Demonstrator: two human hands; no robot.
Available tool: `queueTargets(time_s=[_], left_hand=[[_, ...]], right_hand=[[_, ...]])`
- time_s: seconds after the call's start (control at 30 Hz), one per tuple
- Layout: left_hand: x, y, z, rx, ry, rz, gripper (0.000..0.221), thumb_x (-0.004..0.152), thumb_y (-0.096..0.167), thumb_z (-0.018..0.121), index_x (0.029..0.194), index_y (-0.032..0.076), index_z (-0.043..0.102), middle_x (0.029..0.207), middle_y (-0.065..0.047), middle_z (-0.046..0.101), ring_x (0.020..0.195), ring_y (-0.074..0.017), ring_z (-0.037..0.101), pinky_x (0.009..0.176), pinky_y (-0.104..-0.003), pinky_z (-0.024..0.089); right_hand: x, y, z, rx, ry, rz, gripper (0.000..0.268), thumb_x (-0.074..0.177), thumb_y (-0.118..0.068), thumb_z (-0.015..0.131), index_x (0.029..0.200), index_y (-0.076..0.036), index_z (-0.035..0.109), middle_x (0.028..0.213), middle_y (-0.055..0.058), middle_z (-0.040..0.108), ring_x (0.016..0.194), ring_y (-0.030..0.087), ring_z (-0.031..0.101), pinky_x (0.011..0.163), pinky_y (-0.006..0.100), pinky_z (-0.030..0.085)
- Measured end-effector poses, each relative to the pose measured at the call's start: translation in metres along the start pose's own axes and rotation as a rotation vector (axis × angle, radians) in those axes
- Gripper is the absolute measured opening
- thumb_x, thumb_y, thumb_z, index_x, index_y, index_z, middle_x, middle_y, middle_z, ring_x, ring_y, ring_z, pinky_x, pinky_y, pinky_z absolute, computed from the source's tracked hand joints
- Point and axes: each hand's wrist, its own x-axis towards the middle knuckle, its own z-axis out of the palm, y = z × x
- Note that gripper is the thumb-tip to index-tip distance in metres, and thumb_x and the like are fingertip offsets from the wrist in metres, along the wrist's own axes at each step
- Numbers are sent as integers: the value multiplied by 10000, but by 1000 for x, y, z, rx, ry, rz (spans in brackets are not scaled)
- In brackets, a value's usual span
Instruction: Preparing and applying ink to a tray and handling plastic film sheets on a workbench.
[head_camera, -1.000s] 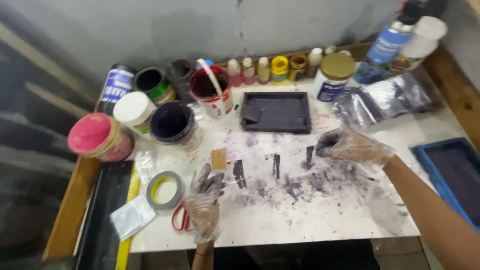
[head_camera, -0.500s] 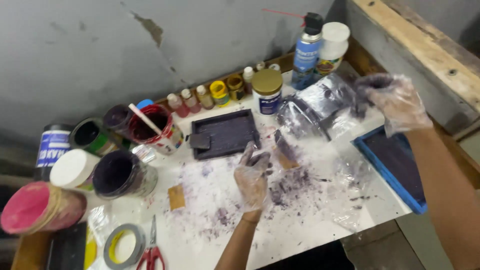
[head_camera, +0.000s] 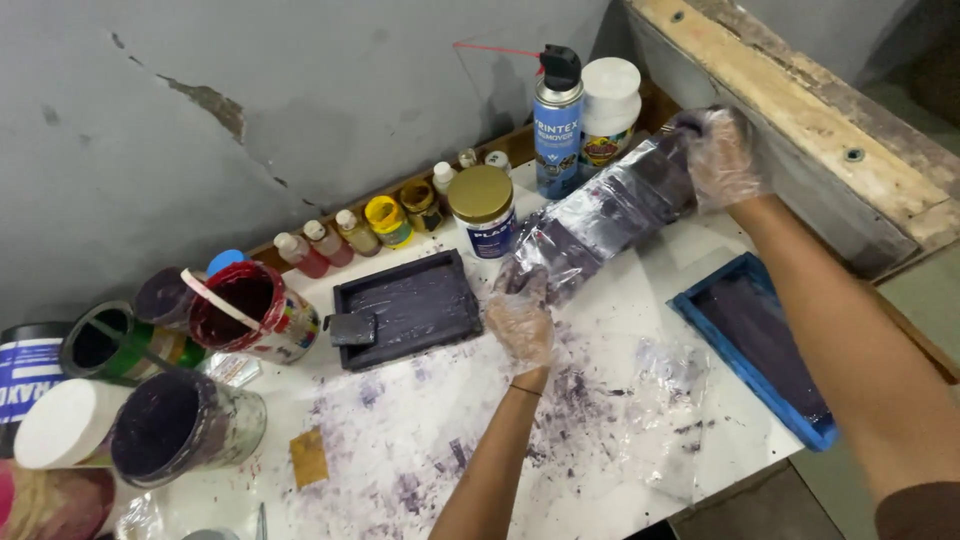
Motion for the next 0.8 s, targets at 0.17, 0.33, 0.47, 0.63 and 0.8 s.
queueTargets(time_s=[0.17,0.33,0.47,0.63,0.8], left_hand=[[-31,9,24,-426,-312,-152,442,926,500,627,1095,93,597,939,-8,535,883,-138,498,739,-230,403],[-60,2,45,-785,-599,-297,486,889,311,739,1310,98,621,1236,-14,647,1192,-183,575,991,-253,470],[-187,24,58,-30,-634,25,478,944,307,676,1380,123,610,1388,-39,628,1287,-180,571,1071,-256,457],[63,-5,-36,-835,-769,-416,547,761,370,871,1246,190,695,998,-82,770,936,-264,743,835,-370,608],[77,-14,-43,-824,-971,-232,648,834,288,811,1427,218,559,1185,-141,685,1033,-300,718,888,-423,612]], right_hand=[[11,28,18,186,-153,61,216,982,-59,635,1154,-130,745,1011,160,721,1028,361,686,886,498,538],[-3,15,21,202,-194,140,220,987,-125,617,1170,-157,734,1039,144,717,1065,357,669,929,502,510],[-6,2,27,183,-44,191,199,977,-163,632,1058,-79,792,941,210,740,999,425,693,875,504,506],[-16,30,26,-193,-71,-139,93,955,-252,814,991,-166,816,815,105,741,873,331,732,717,422,575],[-17,86,44,-413,-35,-123,164,952,-371,795,842,-252,768,683,30,701,697,269,728,589,364,568]])
